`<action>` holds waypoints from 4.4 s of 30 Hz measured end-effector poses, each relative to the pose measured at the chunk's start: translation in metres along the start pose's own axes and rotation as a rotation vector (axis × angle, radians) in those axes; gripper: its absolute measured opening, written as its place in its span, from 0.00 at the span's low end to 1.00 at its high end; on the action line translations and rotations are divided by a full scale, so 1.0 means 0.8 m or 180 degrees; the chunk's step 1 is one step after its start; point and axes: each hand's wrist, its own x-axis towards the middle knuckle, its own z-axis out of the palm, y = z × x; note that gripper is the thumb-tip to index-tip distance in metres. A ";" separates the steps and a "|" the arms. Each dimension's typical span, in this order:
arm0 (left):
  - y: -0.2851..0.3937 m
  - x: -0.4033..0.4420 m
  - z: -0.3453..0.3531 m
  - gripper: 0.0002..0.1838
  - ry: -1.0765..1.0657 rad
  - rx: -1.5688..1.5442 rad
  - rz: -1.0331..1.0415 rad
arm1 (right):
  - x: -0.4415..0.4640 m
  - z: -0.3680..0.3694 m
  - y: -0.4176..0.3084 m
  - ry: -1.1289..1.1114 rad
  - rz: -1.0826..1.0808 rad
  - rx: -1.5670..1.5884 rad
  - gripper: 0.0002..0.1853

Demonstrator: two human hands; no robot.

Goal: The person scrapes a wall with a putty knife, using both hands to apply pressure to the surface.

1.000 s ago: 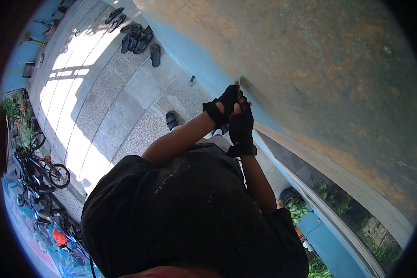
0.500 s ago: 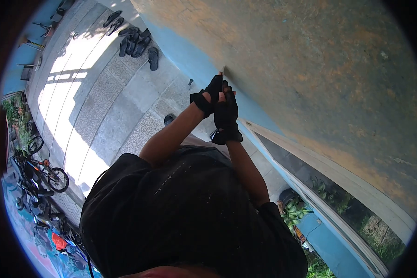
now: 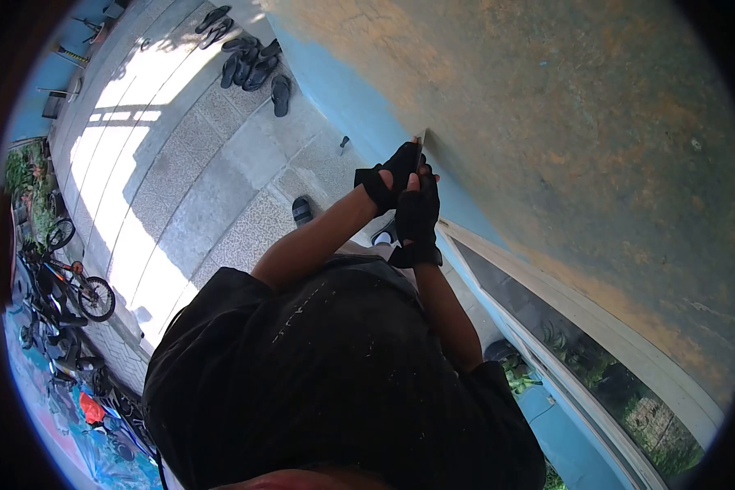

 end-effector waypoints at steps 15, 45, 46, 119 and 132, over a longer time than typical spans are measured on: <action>0.013 0.018 -0.017 0.30 0.0273 -0.0228 0.0042 | 0.010 0.016 -0.010 -0.0094 0.0363 -0.0042 0.20; -0.044 0.046 -0.023 0.28 0.0349 -0.0166 -0.0077 | -0.016 -0.027 0.018 -0.0093 0.0193 -0.0362 0.20; -0.040 0.050 -0.027 0.28 0.0328 -0.0141 -0.0068 | -0.017 -0.024 0.019 -0.0030 -0.0049 -0.0431 0.21; 0.065 -0.365 0.088 0.13 -0.0858 0.2327 0.2515 | -0.114 0.053 -0.050 0.0128 0.1106 0.0642 0.26; 0.017 -0.422 0.226 0.19 -0.6128 -0.0005 0.0962 | -0.105 -0.006 -0.051 -0.0256 0.0776 0.0137 0.28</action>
